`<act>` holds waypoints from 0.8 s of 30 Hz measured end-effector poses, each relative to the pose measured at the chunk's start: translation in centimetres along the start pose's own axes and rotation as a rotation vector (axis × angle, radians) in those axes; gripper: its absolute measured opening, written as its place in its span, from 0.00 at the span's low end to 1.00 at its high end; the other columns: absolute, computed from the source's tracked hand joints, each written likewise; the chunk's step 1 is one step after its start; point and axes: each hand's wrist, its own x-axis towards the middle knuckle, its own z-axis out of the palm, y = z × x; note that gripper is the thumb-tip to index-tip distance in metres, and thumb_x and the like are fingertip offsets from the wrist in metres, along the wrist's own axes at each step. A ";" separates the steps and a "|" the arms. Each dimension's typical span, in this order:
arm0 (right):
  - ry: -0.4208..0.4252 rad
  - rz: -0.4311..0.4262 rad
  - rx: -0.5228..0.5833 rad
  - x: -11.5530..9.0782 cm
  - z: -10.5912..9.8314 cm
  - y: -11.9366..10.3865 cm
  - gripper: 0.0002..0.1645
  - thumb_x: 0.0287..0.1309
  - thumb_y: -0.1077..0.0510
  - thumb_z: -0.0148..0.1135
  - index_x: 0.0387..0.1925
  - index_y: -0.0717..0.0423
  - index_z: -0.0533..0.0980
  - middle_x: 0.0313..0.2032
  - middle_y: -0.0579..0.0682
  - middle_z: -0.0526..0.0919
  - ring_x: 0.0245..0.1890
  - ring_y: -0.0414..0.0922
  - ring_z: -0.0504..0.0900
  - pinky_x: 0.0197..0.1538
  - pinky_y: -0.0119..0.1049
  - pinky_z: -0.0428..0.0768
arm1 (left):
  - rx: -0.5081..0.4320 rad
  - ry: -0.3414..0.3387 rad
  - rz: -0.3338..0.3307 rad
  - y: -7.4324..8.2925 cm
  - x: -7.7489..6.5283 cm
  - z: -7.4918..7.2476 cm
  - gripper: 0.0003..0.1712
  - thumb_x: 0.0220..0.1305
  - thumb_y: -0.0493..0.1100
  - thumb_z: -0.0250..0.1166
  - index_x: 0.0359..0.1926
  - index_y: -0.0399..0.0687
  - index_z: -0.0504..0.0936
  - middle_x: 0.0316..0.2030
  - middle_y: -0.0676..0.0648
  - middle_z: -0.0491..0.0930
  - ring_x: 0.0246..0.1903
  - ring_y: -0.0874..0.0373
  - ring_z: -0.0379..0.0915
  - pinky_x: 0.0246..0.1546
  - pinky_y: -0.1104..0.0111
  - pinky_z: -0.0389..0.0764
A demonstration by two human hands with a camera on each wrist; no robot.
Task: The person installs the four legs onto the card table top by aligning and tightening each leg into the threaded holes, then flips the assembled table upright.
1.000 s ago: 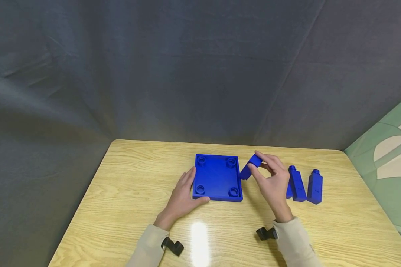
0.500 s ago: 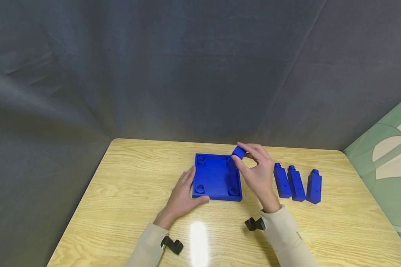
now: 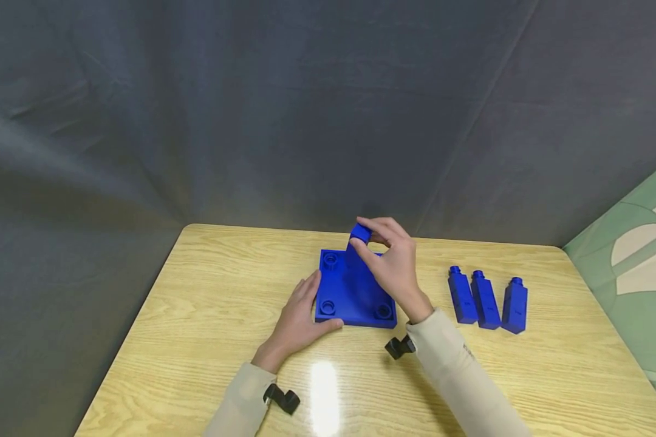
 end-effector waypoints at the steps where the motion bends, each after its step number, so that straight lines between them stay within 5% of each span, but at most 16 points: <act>1: -0.002 0.005 0.006 0.2 0.2 0.0 0.25 0.64 0.68 0.81 0.61 0.64 0.87 0.50 0.60 0.87 0.45 0.55 0.92 0.55 0.29 0.88 | 0.001 0.000 0.002 0.0 0.0 0.0 0.71 0.64 0.67 0.79 0.91 0.45 0.48 0.89 0.42 0.51 0.87 0.34 0.42 0.84 0.38 0.52; 13: 0.012 0.051 0.045 1.9 2.6 1.2 0.23 0.68 0.68 0.76 0.63 0.68 0.85 0.51 0.63 0.86 0.47 0.57 0.92 0.55 0.49 0.91 | 0.002 -0.006 -0.002 0.0 0.0 0.0 0.71 0.64 0.69 0.79 0.91 0.46 0.47 0.89 0.43 0.50 0.88 0.35 0.41 0.85 0.38 0.52; 24: -0.004 0.087 0.047 1.9 3.9 2.3 0.23 0.68 0.68 0.77 0.63 0.68 0.85 0.52 0.64 0.85 0.48 0.59 0.92 0.55 0.48 0.91 | -0.011 -0.007 0.011 0.0 0.0 -0.1 0.70 0.65 0.68 0.79 0.91 0.45 0.48 0.89 0.43 0.50 0.88 0.36 0.41 0.85 0.39 0.52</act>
